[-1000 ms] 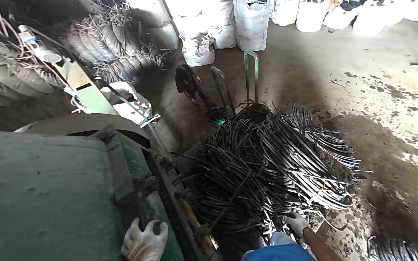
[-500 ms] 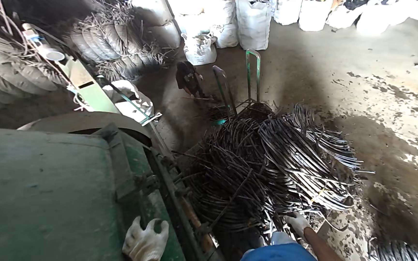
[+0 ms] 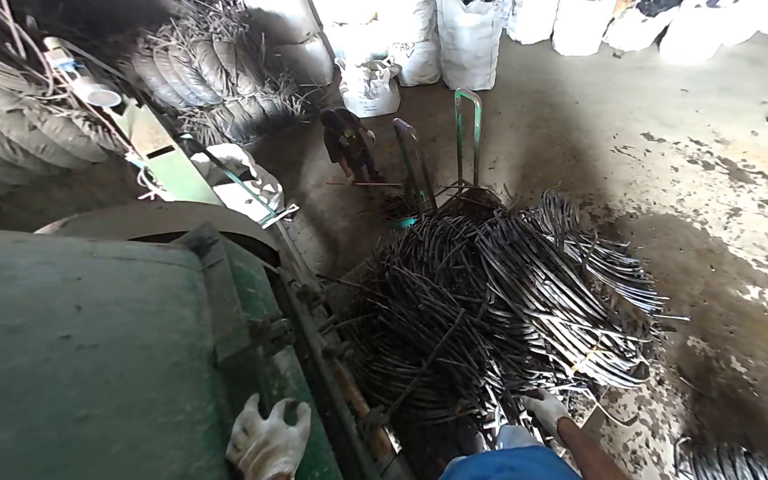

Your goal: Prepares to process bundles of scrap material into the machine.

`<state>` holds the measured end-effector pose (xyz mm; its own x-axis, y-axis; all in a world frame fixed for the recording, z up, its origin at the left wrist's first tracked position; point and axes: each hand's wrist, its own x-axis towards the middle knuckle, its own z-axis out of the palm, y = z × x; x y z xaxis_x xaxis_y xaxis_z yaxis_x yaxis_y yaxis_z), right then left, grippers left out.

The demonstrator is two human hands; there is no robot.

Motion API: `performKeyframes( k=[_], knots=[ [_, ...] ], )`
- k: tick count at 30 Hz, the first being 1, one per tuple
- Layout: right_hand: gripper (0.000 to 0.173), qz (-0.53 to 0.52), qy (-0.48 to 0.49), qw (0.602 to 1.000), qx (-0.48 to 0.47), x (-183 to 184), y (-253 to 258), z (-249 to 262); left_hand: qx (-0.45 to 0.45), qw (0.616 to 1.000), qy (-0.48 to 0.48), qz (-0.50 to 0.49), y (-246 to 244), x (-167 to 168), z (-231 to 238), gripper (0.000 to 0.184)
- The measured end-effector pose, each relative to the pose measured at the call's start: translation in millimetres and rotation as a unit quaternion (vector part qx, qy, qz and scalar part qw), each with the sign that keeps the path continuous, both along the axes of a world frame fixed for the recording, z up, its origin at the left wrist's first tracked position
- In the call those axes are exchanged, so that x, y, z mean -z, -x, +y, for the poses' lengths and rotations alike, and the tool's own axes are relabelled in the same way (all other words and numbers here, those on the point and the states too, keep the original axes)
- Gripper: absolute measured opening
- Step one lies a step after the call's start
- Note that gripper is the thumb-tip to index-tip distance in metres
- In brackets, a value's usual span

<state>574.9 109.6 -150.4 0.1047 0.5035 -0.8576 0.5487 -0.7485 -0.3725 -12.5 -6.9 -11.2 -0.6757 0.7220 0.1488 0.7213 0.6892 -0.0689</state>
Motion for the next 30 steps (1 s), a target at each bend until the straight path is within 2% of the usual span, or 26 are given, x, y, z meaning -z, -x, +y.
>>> performKeyframes(
  k=[30],
  knots=[
    [0.056, 0.004, 0.009, 1.0, 0.014, 0.7, -0.9, -1.2, -0.004, 1.0, 0.001, 0.002, 2.7, 2.4, 0.5, 0.044]
  ],
)
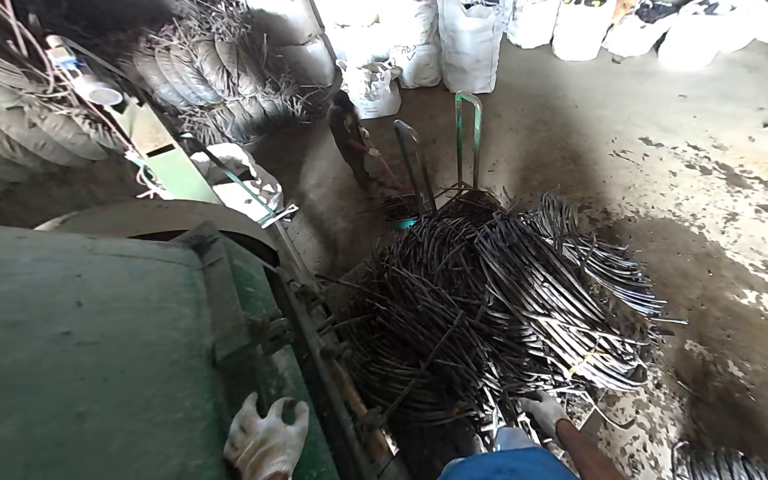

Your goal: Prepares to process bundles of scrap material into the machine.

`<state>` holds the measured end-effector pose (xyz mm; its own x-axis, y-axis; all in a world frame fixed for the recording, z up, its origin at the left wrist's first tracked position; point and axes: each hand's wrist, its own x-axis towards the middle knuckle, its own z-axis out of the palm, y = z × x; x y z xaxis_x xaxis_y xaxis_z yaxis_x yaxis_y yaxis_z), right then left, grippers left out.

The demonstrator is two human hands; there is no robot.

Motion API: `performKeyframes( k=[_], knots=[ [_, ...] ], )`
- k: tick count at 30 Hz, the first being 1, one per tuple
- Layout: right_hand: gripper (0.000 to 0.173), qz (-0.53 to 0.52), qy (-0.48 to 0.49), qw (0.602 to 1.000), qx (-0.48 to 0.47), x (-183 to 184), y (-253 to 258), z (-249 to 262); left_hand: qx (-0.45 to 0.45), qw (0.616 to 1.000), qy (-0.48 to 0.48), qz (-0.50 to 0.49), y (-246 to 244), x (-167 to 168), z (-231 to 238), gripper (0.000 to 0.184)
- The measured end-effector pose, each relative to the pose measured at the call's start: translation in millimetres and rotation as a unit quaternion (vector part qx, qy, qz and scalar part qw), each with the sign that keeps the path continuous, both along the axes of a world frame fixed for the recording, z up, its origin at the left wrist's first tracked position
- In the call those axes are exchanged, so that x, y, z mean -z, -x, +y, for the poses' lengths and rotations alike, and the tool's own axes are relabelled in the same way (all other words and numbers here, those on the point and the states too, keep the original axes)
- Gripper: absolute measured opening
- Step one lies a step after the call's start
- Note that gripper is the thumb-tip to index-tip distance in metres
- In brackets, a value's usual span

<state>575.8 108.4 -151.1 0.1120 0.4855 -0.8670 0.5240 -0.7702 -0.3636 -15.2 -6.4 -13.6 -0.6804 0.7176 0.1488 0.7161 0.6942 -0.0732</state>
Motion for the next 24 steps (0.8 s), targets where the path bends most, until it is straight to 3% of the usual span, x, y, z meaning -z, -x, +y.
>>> performKeyframes(
  k=[24],
  knots=[
    [0.054, -0.006, -0.008, 1.0, -0.016, -13, -1, -5, 0.002, 1.0, -0.012, 0.0, -3, -3, 1, 0.043]
  ],
)
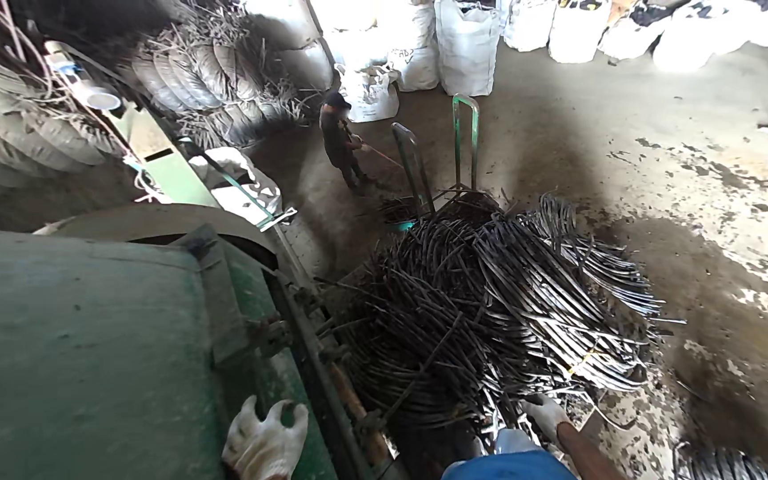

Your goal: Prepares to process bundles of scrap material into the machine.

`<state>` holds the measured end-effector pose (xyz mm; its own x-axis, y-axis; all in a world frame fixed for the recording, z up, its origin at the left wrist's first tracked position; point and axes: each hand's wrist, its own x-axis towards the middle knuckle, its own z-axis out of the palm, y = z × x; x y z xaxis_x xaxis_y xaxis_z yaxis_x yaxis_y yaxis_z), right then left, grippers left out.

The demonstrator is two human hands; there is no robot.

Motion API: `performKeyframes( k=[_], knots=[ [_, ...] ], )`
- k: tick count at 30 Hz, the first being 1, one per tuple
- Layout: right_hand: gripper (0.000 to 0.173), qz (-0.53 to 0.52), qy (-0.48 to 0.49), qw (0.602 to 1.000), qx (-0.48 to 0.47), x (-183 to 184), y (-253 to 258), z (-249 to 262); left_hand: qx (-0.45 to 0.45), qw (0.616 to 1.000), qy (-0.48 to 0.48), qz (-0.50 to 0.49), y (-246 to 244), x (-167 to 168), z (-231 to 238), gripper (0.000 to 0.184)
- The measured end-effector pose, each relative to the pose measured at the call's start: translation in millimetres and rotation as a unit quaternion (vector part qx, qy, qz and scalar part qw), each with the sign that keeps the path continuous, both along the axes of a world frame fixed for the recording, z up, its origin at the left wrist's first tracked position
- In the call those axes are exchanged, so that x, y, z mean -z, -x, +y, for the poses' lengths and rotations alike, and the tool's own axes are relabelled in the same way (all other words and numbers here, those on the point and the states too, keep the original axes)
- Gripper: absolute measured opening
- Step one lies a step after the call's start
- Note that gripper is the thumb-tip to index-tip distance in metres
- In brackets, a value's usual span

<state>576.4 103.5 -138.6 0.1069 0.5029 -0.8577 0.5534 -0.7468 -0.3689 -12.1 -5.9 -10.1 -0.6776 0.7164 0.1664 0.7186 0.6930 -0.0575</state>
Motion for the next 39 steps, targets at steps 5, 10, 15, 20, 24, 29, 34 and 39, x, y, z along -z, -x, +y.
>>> performKeyframes(
  k=[5, 10, 15, 20, 24, 29, 34, 39],
  knots=[
    [0.056, -0.004, -0.002, 1.0, -0.006, 1, 2, -1, -0.005, 1.0, 0.009, -0.004, 0, 0, 0, 0.043],
    [0.056, -0.006, 0.004, 1.0, -0.02, -13, 7, 0, 0.0, 1.0, 0.008, 0.0, 0, 0, 0, 0.043],
    [0.054, 0.012, -0.002, 1.0, -0.009, 10, 3, -2, 0.002, 1.0, 0.018, -0.006, 0, -1, 0, 0.045],
    [0.056, 0.005, 0.001, 1.0, -0.004, 14, 3, -1, 0.005, 1.0, 0.013, 0.008, 4, 4, -1, 0.044],
    [0.058, 0.001, 0.007, 1.0, -0.008, 15, 2, 1, 0.006, 1.0, 0.017, 0.002, 2, 0, -1, 0.045],
    [0.058, 0.001, 0.009, 1.0, -0.008, 14, 2, 2, 0.005, 1.0, 0.017, 0.006, 2, 0, -1, 0.045],
    [0.058, -0.001, 0.008, 1.0, -0.028, 14, 1, 4, 0.006, 1.0, 0.015, 0.01, 2, 1, -2, 0.046],
    [0.058, 0.003, 0.003, 1.0, -0.03, 19, -3, 4, 0.003, 1.0, 0.018, 0.007, 3, 1, -2, 0.045]
  ],
)
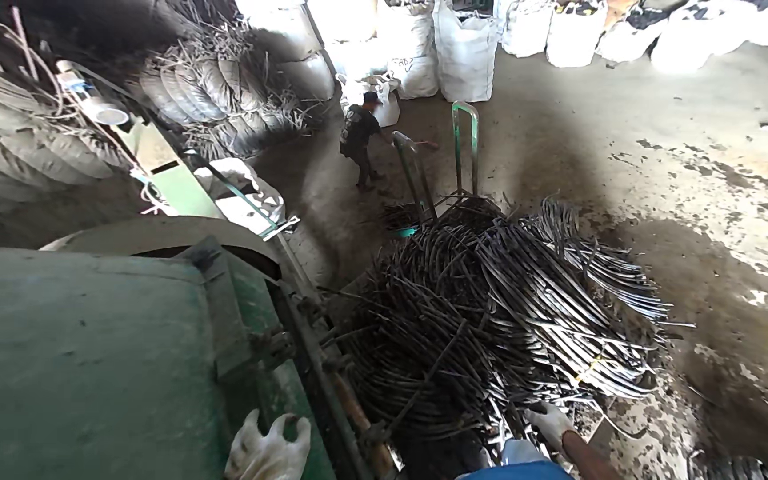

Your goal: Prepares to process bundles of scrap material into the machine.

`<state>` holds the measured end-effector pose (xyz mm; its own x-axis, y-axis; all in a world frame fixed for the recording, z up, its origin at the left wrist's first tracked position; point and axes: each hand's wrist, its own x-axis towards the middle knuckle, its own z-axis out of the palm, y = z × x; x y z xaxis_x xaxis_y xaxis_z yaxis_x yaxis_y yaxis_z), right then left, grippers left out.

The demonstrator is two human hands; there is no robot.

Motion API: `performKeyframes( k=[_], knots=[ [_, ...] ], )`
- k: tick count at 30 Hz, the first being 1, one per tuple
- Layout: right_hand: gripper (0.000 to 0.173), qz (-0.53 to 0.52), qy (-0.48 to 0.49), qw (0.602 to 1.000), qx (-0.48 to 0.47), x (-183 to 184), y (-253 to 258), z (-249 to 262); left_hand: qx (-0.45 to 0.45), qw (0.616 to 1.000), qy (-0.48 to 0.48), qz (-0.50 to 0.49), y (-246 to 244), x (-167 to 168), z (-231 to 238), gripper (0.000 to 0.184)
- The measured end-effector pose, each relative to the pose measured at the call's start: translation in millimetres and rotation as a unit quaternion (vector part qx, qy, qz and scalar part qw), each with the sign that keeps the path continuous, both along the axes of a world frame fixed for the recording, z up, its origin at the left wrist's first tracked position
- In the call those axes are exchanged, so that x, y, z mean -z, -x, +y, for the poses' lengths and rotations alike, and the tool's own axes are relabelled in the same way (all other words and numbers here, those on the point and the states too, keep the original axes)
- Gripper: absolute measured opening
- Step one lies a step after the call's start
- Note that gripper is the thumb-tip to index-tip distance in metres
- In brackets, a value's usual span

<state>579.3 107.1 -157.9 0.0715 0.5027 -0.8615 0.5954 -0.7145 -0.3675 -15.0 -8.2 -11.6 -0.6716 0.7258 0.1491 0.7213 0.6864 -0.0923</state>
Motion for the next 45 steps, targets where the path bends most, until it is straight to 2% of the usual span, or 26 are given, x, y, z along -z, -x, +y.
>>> performKeyframes(
  k=[7, 12, 21, 25, 31, 34, 37, 38, 40, 43, 45],
  knots=[
    [0.057, 0.009, 0.002, 1.0, 0.023, 2, 2, -1, -0.004, 1.0, 0.012, -0.004, -1, -4, 1, 0.045],
    [0.059, -0.001, -0.001, 1.0, 0.011, 18, -1, 0, -0.003, 1.0, 0.006, -0.003, -3, -5, 1, 0.044],
    [0.058, 0.009, 0.005, 1.0, 0.016, 14, 0, 1, -0.003, 1.0, -0.002, 0.005, -2, -3, 1, 0.041],
    [0.055, 0.015, 0.007, 0.999, 0.033, -1, 6, 1, -0.004, 1.0, 0.0, 0.01, -2, -2, 3, 0.042],
    [0.054, 0.012, 0.005, 1.0, 0.023, 0, 5, 1, -0.01, 1.0, 0.013, 0.002, -1, -1, 2, 0.046],
    [0.053, 0.016, 0.003, 0.999, 0.035, -14, 10, 1, -0.001, 1.0, 0.001, -0.005, -1, -1, 2, 0.046],
    [0.055, 0.012, -0.007, 0.999, 0.029, 17, 2, 0, -0.006, 1.0, -0.001, -0.006, -2, -2, 3, 0.044],
    [0.055, 0.011, -0.007, 1.0, 0.022, 17, 1, 0, -0.008, 1.0, 0.002, -0.001, -2, -1, 3, 0.044],
    [0.056, 0.01, -0.006, 1.0, 0.015, 5, 2, 0, -0.01, 1.0, 0.01, 0.002, -1, 1, 3, 0.045],
    [0.053, 0.013, 0.001, 1.0, 0.012, -36, 12, 1, -0.012, 1.0, 0.018, 0.002, -1, 1, 4, 0.046],
    [0.053, 0.015, -0.001, 1.0, 0.01, -32, 11, 0, -0.013, 1.0, 0.02, 0.004, -2, 1, 4, 0.046]
  ],
)
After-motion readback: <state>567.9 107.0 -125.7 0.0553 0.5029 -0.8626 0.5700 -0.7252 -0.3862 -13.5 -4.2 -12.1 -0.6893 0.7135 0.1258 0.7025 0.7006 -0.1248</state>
